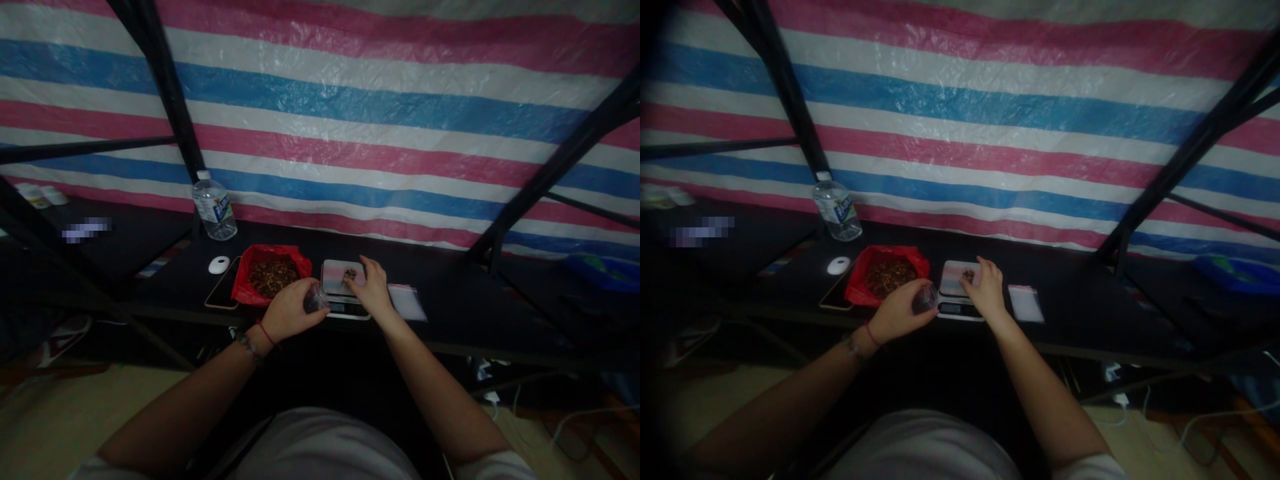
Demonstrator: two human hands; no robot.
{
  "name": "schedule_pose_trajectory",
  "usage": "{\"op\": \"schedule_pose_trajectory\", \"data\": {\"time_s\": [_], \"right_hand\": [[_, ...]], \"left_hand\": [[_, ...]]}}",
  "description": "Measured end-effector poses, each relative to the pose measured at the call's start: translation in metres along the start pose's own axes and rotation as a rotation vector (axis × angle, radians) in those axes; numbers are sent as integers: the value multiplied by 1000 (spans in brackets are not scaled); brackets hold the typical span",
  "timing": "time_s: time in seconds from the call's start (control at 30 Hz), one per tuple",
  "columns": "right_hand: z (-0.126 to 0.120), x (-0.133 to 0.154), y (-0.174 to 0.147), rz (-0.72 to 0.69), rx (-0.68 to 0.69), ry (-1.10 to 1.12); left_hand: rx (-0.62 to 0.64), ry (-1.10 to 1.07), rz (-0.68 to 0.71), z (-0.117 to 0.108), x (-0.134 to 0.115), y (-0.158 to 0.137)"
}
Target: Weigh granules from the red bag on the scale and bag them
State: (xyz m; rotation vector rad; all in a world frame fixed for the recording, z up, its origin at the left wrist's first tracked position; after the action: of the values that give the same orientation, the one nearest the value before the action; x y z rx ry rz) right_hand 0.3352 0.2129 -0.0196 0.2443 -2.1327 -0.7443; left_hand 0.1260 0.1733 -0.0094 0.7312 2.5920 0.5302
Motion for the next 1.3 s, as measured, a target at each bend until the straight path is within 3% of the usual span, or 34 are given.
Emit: {"op": "schedule_pose_trajectory", "data": {"time_s": [0.13,0.3,0.47,0.77,0.9,1.1,1.3], "right_hand": [[14,-29,-1,28,116,-36],[17,-34,-1,74,132,45],[13,-12,-1,81,163,310],[20,55,-19,187,399,741],[16,65,-22,191,434,730],[3,86,-21,17,434,648],[5,83,-23,75,400,692]], "left_hand": [[21,-5,-12,4,-1,0],[31,-16,-6,7,-3,1],[30,-38,-9,8,-4,0],[12,-156,-16,5,-5,-1],[-3,-230,-31,2,-8,-3],[-7,-316,-26,0,-14,-5],[-39,-404,-42,-2,-15,-7]]}}
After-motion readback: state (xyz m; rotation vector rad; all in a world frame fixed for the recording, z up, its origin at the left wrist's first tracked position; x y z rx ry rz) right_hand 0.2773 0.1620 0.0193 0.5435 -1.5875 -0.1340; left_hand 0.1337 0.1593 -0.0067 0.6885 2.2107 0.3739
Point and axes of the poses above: each hand's wrist, its own y-axis towards the middle knuckle, its own z-axis out of the palm, x = y × z, the point moved 8 cm from there along y, towards the middle knuckle, and after that the axes turned 13 degrees about y, right-handed, at the moved point
